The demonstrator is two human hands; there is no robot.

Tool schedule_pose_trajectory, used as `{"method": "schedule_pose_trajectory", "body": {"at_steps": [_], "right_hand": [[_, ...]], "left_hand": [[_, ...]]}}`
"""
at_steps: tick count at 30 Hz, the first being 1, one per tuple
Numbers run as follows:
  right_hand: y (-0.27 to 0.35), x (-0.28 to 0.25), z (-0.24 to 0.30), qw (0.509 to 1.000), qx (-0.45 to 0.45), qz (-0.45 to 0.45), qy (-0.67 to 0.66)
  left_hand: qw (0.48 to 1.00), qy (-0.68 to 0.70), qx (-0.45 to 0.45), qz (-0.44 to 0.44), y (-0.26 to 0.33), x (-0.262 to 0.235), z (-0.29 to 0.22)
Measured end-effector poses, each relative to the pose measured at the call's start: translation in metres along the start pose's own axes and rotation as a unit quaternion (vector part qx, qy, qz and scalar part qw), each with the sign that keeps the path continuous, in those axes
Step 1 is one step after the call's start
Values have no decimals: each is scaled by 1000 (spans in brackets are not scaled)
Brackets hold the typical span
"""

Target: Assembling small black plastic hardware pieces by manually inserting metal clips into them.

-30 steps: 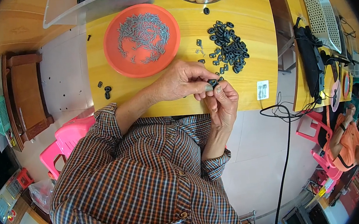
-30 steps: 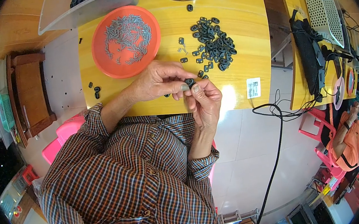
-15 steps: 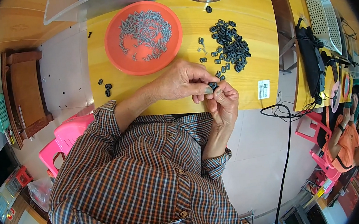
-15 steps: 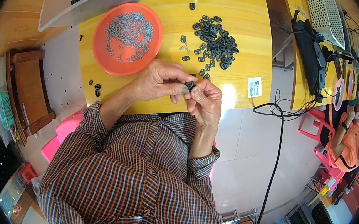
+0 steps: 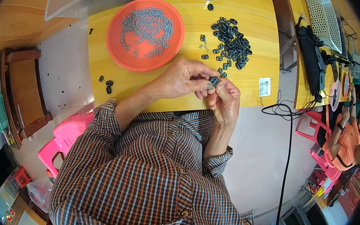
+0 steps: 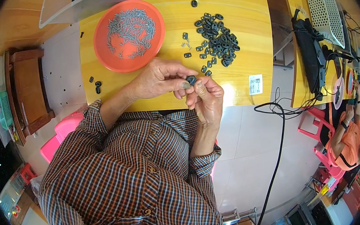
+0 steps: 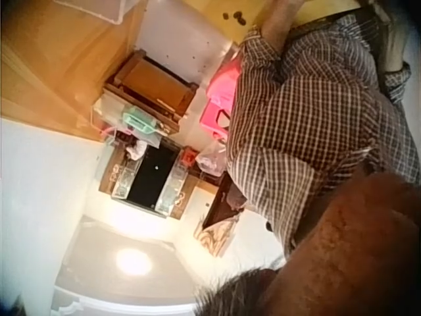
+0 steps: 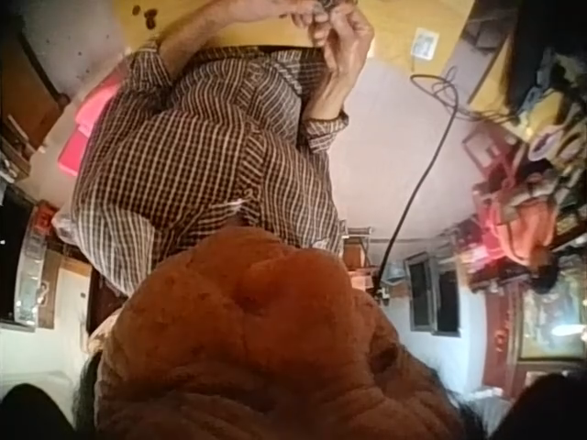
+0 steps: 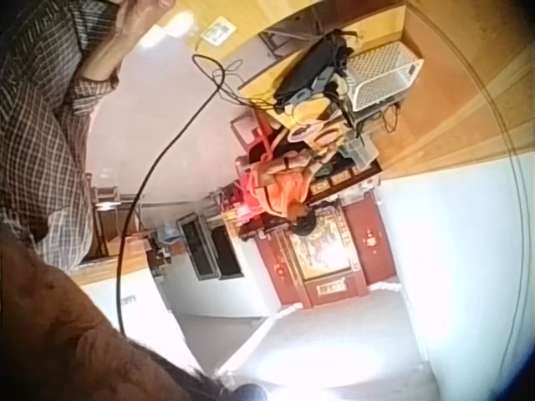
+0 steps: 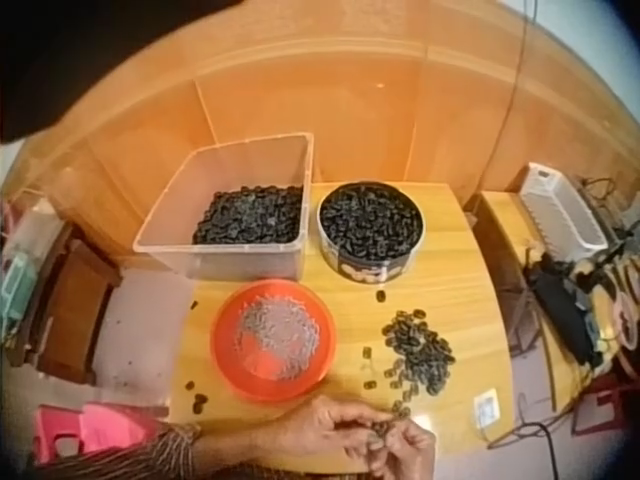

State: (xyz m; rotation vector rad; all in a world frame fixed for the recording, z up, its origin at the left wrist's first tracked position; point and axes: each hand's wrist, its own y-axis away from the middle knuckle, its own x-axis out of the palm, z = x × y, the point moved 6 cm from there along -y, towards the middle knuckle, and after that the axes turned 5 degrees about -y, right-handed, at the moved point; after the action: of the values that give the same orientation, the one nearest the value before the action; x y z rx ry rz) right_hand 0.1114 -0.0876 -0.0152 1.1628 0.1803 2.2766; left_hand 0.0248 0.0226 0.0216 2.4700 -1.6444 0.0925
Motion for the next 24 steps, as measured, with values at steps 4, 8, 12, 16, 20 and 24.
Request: {"method": "schedule_pose_trajectory", "body": {"at_steps": [4,8,12,16,20,24], "right_hand": [[2,2,0,1000,-2,4,10],[8,7,8,999,6,-18,47],[14,-6,15,980,-50,-105,161],[19,-3,10,964,-48,-109,237],[19,-4,0,937,-64,-99,328],[21,0,1,916,-74,-104,381]], "left_hand": [[1000,-14,-11,6,5,0,-1],[999,15,-22,-24,19,-7,1],[982,-134,22,-128,39,-26,2],[928,-337,77,-142,52,-23,1],[894,-401,103,-170,57,-17,6],[872,-440,105,-185,60,-16,6]]}}
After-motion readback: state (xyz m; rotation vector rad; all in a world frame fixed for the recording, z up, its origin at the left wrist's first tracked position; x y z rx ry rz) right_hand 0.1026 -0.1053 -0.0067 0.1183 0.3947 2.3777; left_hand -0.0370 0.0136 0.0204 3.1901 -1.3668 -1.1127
